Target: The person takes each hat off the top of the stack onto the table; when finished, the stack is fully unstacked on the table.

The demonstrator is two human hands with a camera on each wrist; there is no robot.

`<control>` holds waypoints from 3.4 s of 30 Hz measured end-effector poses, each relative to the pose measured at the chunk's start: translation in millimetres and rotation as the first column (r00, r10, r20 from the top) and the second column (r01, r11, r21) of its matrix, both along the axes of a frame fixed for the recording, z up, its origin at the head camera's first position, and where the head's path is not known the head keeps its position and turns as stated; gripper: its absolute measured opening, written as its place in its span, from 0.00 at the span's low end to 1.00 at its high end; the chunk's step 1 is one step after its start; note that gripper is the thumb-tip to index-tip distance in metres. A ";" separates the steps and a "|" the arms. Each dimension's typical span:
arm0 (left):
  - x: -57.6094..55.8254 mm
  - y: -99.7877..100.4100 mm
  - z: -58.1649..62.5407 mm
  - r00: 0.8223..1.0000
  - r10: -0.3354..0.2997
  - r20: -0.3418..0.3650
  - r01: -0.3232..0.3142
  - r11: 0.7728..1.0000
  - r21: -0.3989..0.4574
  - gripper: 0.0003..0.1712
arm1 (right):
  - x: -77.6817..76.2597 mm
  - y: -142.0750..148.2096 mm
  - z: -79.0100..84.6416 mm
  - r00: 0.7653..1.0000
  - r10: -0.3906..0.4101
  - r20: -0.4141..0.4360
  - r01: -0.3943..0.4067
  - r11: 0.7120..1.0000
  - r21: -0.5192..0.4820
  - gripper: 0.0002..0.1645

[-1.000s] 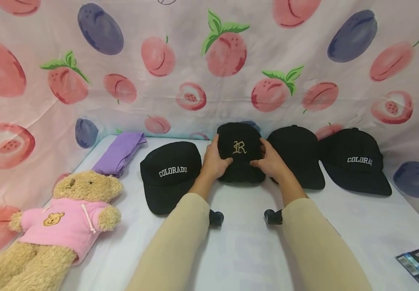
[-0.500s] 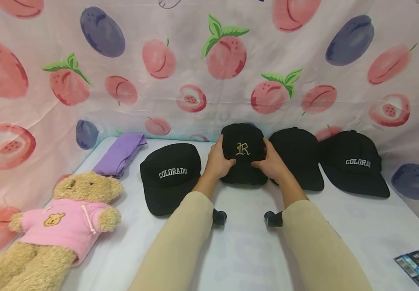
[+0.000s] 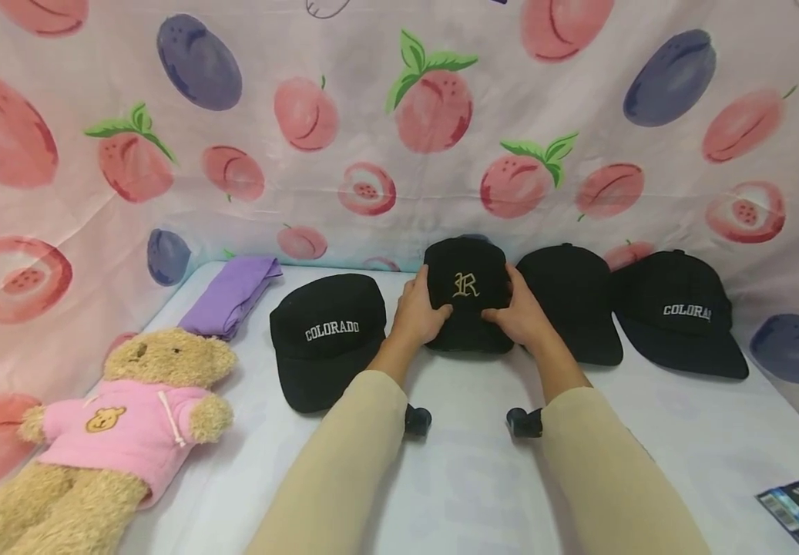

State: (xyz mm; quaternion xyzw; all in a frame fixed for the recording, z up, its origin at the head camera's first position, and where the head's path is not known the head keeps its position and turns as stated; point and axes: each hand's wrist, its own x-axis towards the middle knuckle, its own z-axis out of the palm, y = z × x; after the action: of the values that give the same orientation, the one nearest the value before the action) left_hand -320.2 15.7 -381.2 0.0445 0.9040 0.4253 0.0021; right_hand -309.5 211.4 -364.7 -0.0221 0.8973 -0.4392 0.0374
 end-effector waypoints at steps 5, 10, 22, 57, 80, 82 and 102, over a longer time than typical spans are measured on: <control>3.2 -4.3 3.6 1.000 -0.024 0.000 0.024 1.000 -0.018 0.48 | 0.0 0.1 -1.5 1.000 -0.013 -0.025 0.012 1.000 -0.009 0.62; 9.0 -12.1 9.5 0.998 -0.053 -0.024 0.053 0.998 -0.026 0.47 | 4.7 -3.5 0.3 0.999 -0.030 -0.042 0.029 0.999 -0.029 0.59; 30.1 -16.5 30.0 0.980 -0.158 -0.124 0.159 0.987 0.002 0.46 | 21.1 -20.3 14.8 0.983 -0.135 -0.122 0.126 0.989 -0.081 0.54; 99.8 -59.1 30.1 0.979 -0.042 -0.198 0.070 0.989 0.134 0.45 | 61.5 -72.3 36.1 0.984 -0.067 -0.167 0.033 0.979 -0.203 0.51; 113.2 -94.1 57.1 0.981 -0.048 -0.188 0.097 0.960 0.262 0.44 | 66.3 -99.0 40.7 0.994 -0.019 -0.108 -0.029 0.905 -0.424 0.44; 116.5 -97.0 62.6 0.983 -0.051 -0.177 0.099 0.955 0.279 0.44 | 66.5 -101.9 41.1 0.995 -0.013 -0.104 -0.033 0.902 -0.431 0.44; 125.9 -137.1 85.6 0.984 0.021 -0.176 0.035 0.951 0.308 0.46 | 65.3 -127.5 37.9 0.969 0.148 -0.196 -0.222 0.871 -0.439 0.46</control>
State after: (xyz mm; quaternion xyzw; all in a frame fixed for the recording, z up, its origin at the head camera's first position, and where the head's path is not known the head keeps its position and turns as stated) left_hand -194.3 -121.4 -295.5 0.0850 0.8225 0.5561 -0.0839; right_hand -244.3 83.9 -326.8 -0.1506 0.7623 -0.6295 0.0031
